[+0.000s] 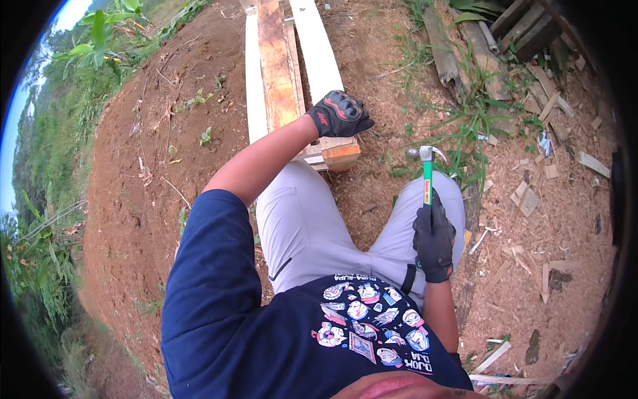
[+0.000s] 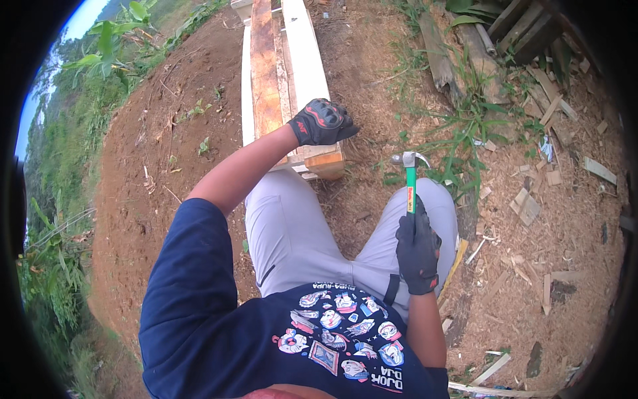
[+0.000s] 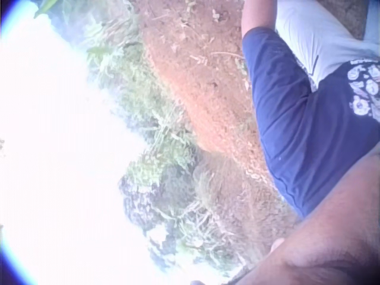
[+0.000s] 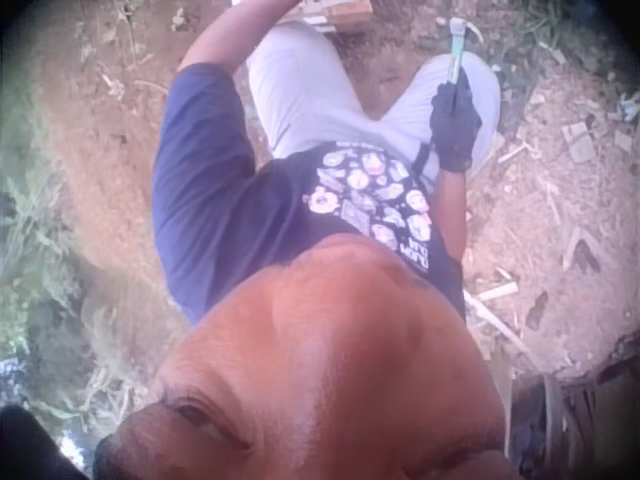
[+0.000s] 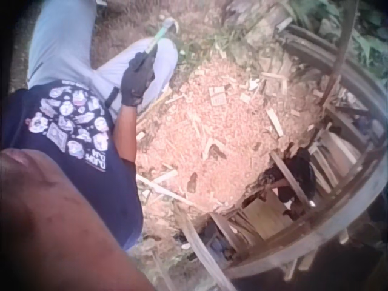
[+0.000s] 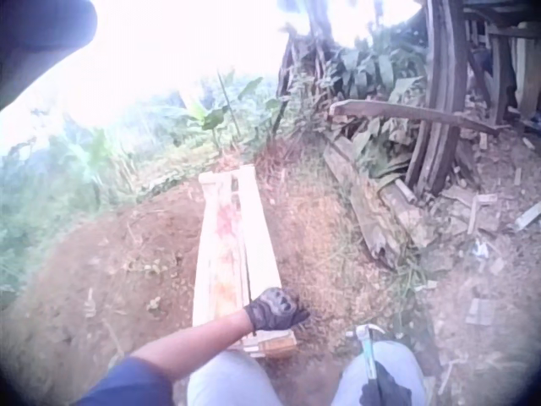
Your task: The person assembles a wooden frame on the ground using a hammer and nails. They position a wooden plank onto the frame and secure it by hammering nails into the wood.
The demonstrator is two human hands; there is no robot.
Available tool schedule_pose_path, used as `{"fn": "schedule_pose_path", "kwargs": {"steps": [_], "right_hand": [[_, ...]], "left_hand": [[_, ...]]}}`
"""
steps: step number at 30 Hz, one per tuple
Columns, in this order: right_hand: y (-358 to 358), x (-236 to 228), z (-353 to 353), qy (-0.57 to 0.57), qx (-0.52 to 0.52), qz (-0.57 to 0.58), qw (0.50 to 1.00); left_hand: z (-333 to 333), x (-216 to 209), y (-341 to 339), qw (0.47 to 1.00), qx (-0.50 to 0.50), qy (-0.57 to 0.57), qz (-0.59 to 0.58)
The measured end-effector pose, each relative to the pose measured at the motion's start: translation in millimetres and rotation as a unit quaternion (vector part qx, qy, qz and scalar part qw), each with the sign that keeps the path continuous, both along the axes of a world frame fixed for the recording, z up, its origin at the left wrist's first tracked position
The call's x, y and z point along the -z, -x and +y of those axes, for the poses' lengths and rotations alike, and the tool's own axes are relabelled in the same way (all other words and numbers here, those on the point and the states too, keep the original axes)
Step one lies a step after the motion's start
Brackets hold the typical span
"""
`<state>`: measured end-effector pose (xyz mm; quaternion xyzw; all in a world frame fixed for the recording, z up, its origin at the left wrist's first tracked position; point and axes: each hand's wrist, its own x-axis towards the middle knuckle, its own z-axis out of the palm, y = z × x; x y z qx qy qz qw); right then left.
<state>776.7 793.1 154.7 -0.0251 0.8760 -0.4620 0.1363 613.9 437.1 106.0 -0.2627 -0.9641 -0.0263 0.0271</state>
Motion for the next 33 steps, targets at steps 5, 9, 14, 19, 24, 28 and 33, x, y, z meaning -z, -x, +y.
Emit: {"fn": "schedule_pose_path", "kwargs": {"steps": [5,9,14,19,24,28,33], "right_hand": [[5.9,-4.1,4.2,0.015,0.005,-0.044,0.999],[6.3,5.3,5.8,0.042,0.01,-0.021,0.999],[18.1,2.5,2.5,0.045,-0.018,0.003,0.999],[26.7,-83.2,-32.0,0.097,0.025,-0.151,0.983],[22.4,-82.1,-67.4,0.093,-0.089,0.082,0.988],[30.4,-76.3,-82.6,-0.009,-0.221,0.272,0.937],[28.7,-81.1,-95.7,-0.003,-0.16,0.071,0.985]], "left_hand": [[6.7,-19.1,-0.5,0.994,-0.035,0.056,-0.085],[11.2,-30.9,-5.7,0.984,-0.103,0.048,-0.134],[18.4,-49.5,-44.4,0.844,-0.26,-0.451,-0.132],[69.8,-81.2,-130.2,0.334,-0.142,-0.83,-0.424],[91.8,-82.4,-169.4,0.367,-0.137,-0.817,-0.423],[104.4,-89.8,-182.1,0.453,-0.188,-0.781,-0.386],[108.9,-70.3,-186.6,0.398,-0.193,-0.807,-0.391]]}}
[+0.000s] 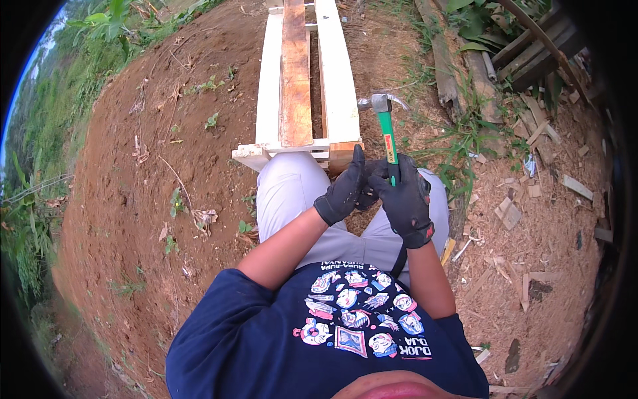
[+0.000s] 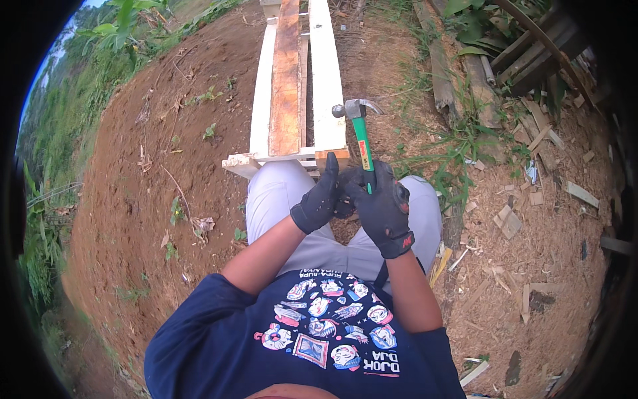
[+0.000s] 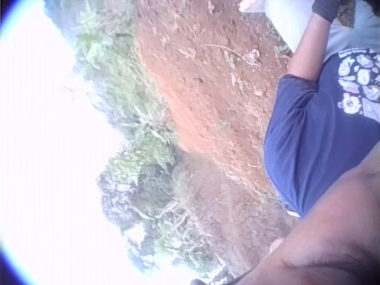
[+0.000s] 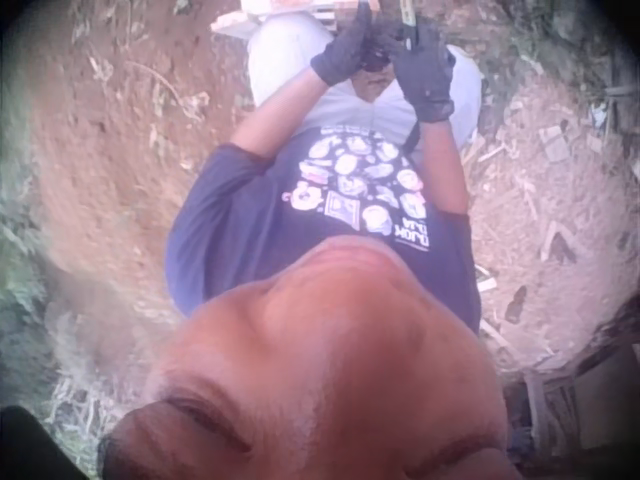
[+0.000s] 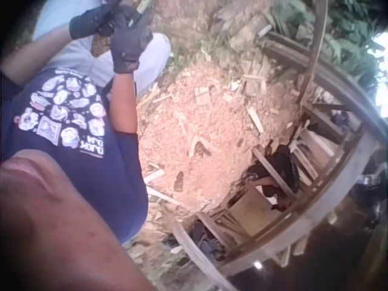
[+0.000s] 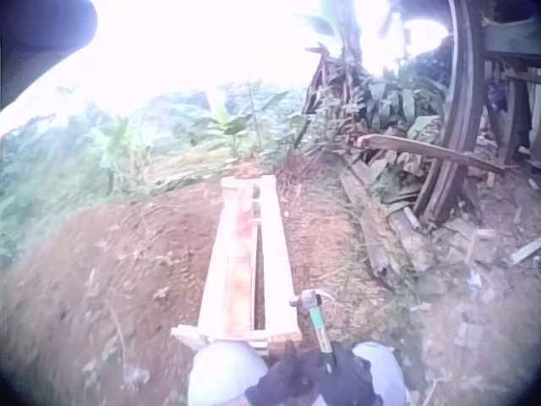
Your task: The person assembles a wooden frame on the ground using a hammer and nails. They position a wooden plank onto the frame and secure it by hammering nails into the wood.
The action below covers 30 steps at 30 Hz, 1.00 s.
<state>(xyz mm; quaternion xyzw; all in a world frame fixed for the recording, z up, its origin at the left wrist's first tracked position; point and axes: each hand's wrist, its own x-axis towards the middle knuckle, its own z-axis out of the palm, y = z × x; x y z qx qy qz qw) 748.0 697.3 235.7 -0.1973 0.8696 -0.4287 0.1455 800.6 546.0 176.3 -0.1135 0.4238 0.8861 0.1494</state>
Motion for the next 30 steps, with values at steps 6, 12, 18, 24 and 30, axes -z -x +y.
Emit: {"fn": "schedule_pose_path", "kwargs": {"steps": [6,12,18,24,30], "right_hand": [[-5.6,7.2,0.0,0.04,0.027,-0.025,0.999],[-10.1,4.6,-4.3,0.06,0.112,-0.081,0.989],[-7.5,14.8,-0.1,0.141,0.182,-0.093,0.969],[4.5,21.9,8.0,0.382,0.203,-0.346,0.833],[-3.7,46.2,13.7,0.447,0.219,-0.408,0.765]], "left_hand": [[8.5,2.8,-4.9,1.0,-0.018,-0.003,0.002],[3.2,7.9,-6.8,0.999,0.019,0.043,0.026],[13.0,19.8,-10.1,0.998,-0.049,-0.032,-0.035],[14.5,2.7,-21.3,0.953,-0.102,0.284,0.03],[19.9,-12.7,-23.4,0.886,-0.152,0.431,0.08]]}}
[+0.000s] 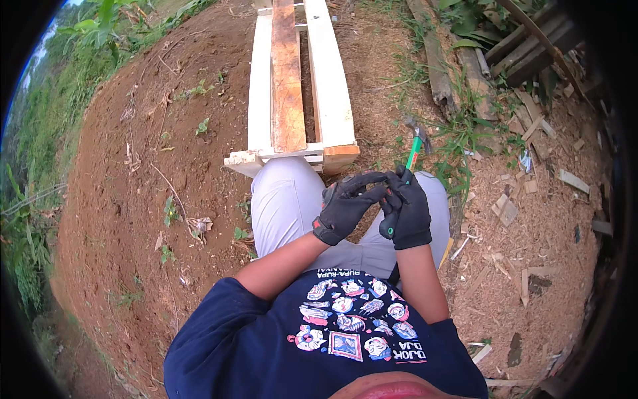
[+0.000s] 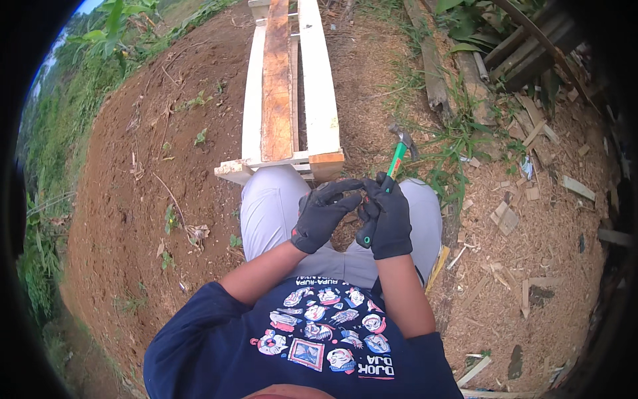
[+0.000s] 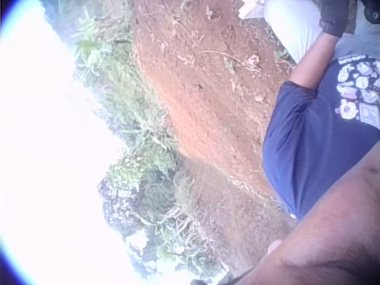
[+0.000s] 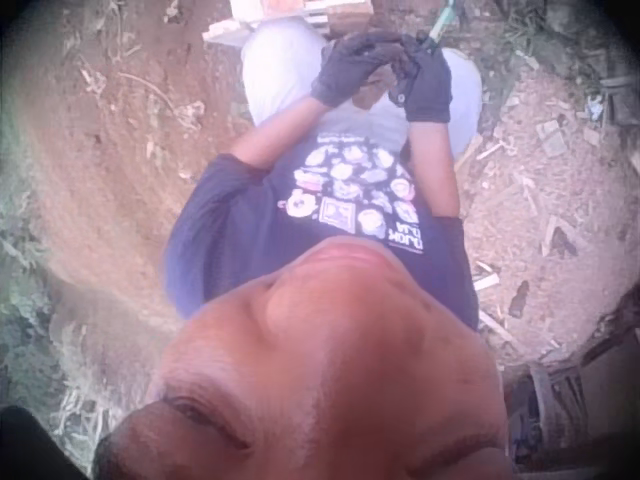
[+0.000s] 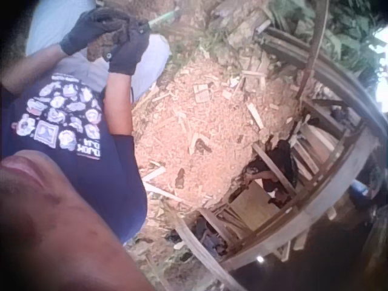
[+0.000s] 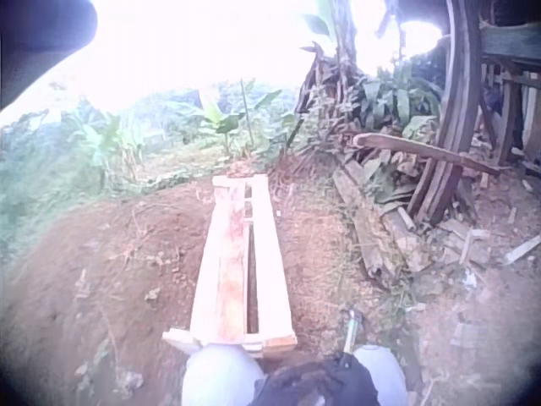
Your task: The person assembles a wooden frame on the ground using a hammer and nails. They position a wooden plank onto the frame and secure it by hammering nails into the wood.
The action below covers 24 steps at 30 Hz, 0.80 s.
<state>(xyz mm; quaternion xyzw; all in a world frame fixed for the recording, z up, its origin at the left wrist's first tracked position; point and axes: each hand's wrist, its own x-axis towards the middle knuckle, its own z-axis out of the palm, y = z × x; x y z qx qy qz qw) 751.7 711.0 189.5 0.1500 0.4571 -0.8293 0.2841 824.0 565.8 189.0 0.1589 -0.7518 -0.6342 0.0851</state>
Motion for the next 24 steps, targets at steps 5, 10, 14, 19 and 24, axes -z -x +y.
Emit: {"fn": "schedule_pose_path", "kwargs": {"steps": [5,10,14,19,24], "right_hand": [[-6.8,13.7,-8.7,0.044,0.0,-0.04,0.998],[-6.6,37.5,-4.8,0.109,-0.032,-0.078,0.99],[-3.6,58.2,-4.6,0.217,-0.029,-0.122,0.968],[-6.6,56.9,-1.7,0.224,-0.015,-0.137,0.965],[-8.9,49.5,-3.1,0.196,-0.036,-0.108,0.974]], "left_hand": [[-7.0,5.7,2.0,0.999,0.015,-0.036,0.03],[-14.9,3.1,4.7,1.0,0.003,0.007,-0.007],[-14.0,7.7,3.8,1.0,-0.002,-0.021,0.003],[-14.8,11.1,3.3,0.999,0.021,-0.034,-0.001],[-26.1,5.6,7.0,0.998,0.057,0.031,-0.013]]}}
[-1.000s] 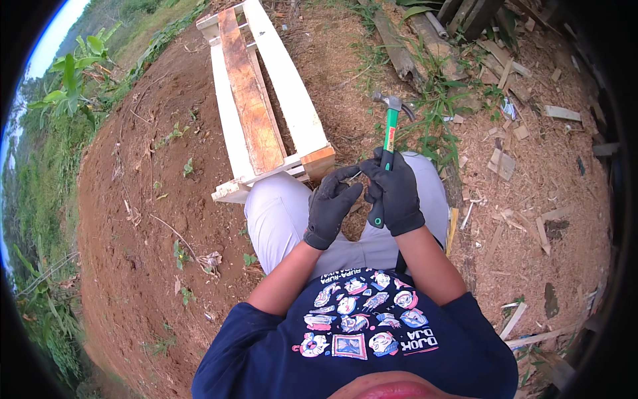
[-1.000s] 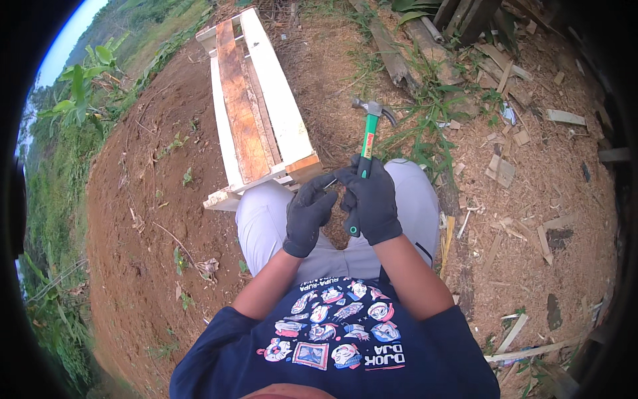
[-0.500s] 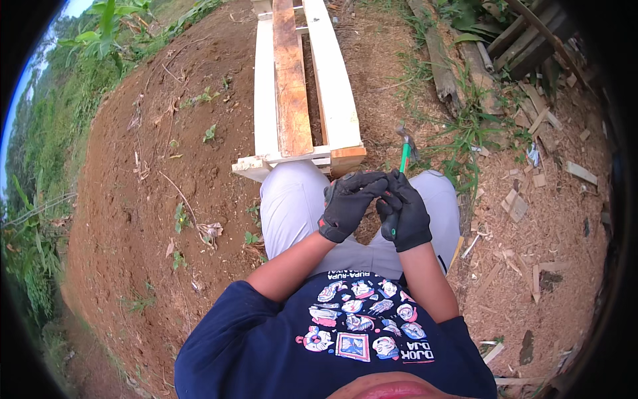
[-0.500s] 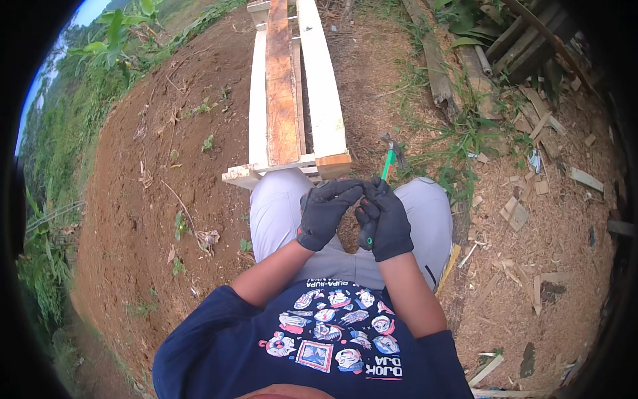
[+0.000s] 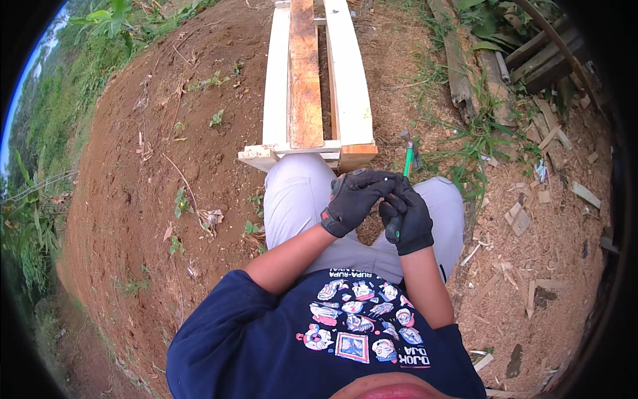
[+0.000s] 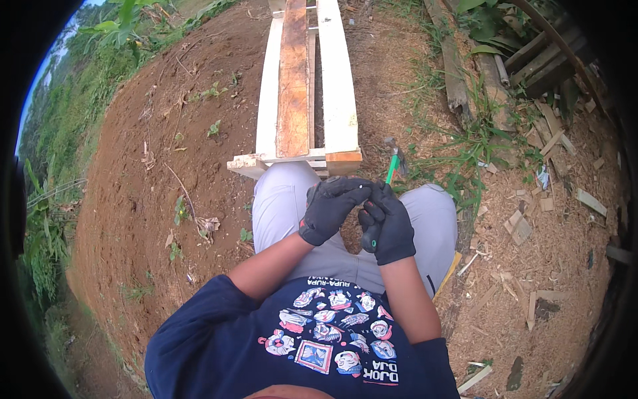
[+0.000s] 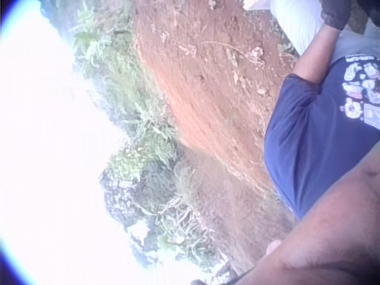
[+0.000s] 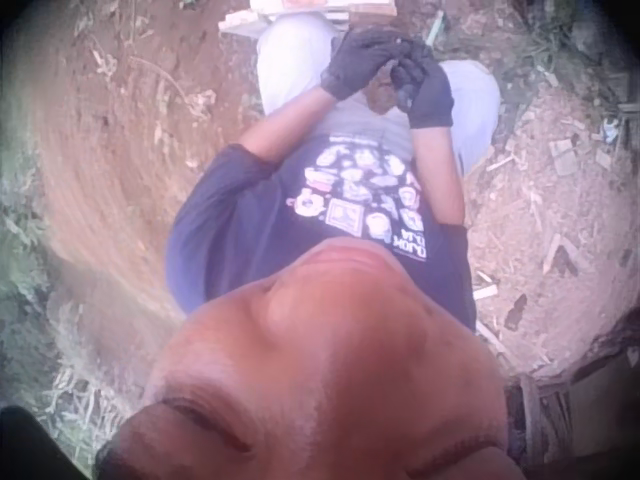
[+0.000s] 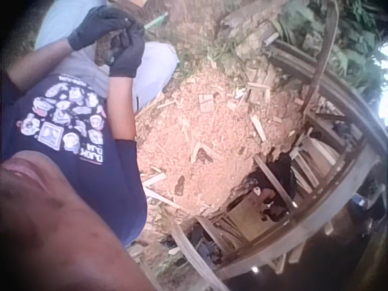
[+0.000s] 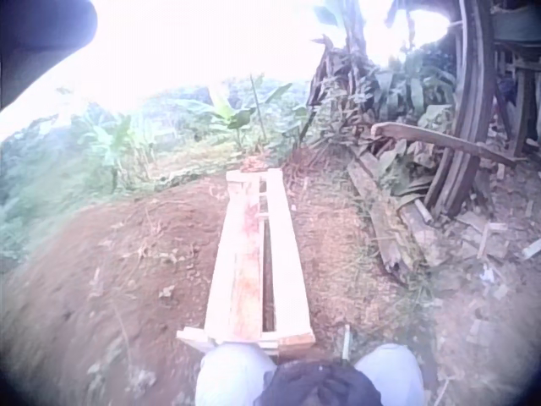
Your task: The person assembles a wooden frame on the ground using a hammer and nails. They position a wooden plank onto the frame and secure it by hammering nails into the wood.
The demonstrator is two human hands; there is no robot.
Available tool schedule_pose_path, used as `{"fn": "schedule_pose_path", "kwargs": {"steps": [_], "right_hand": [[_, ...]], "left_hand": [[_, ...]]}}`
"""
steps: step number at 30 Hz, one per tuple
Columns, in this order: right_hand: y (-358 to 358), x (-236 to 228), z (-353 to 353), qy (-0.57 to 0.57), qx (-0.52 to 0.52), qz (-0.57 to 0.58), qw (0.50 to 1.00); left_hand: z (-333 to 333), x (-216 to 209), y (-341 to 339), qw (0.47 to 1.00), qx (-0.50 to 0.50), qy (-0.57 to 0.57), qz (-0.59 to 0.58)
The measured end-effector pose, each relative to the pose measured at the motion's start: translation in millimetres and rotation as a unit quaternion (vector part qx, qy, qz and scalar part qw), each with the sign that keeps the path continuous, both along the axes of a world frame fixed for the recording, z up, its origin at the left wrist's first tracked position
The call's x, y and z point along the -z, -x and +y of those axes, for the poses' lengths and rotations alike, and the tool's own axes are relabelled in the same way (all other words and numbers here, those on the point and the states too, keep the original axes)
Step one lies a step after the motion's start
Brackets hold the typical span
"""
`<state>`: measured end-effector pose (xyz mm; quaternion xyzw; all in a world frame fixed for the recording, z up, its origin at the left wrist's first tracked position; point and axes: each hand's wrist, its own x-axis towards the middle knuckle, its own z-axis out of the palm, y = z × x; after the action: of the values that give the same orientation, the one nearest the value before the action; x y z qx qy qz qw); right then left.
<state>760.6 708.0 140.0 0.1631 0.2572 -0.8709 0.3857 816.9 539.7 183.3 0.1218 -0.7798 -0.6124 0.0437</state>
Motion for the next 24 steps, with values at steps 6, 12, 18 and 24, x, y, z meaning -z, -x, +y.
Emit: {"fn": "schedule_pose_path", "kwargs": {"steps": [6,12,18,24], "right_hand": [[2.0,-34.6,-17.9,-0.236,-0.031,0.059,0.969],[4.2,-27.5,-4.5,-0.216,-0.005,0.042,0.976],[-1.5,-32.8,-13.4,-0.255,-0.022,0.035,0.966],[-2.3,-33.7,-14.3,-0.279,-0.044,0.115,0.952]], "left_hand": [[-61.2,1.5,58.3,0.997,0.018,0.071,-0.035],[-105.3,50.0,126.0,0.972,0.02,0.211,-0.101],[-101.7,59.9,124.8,0.969,0.015,0.211,-0.127],[-97.6,62.1,118.3,0.973,-0.03,0.198,-0.117]]}}
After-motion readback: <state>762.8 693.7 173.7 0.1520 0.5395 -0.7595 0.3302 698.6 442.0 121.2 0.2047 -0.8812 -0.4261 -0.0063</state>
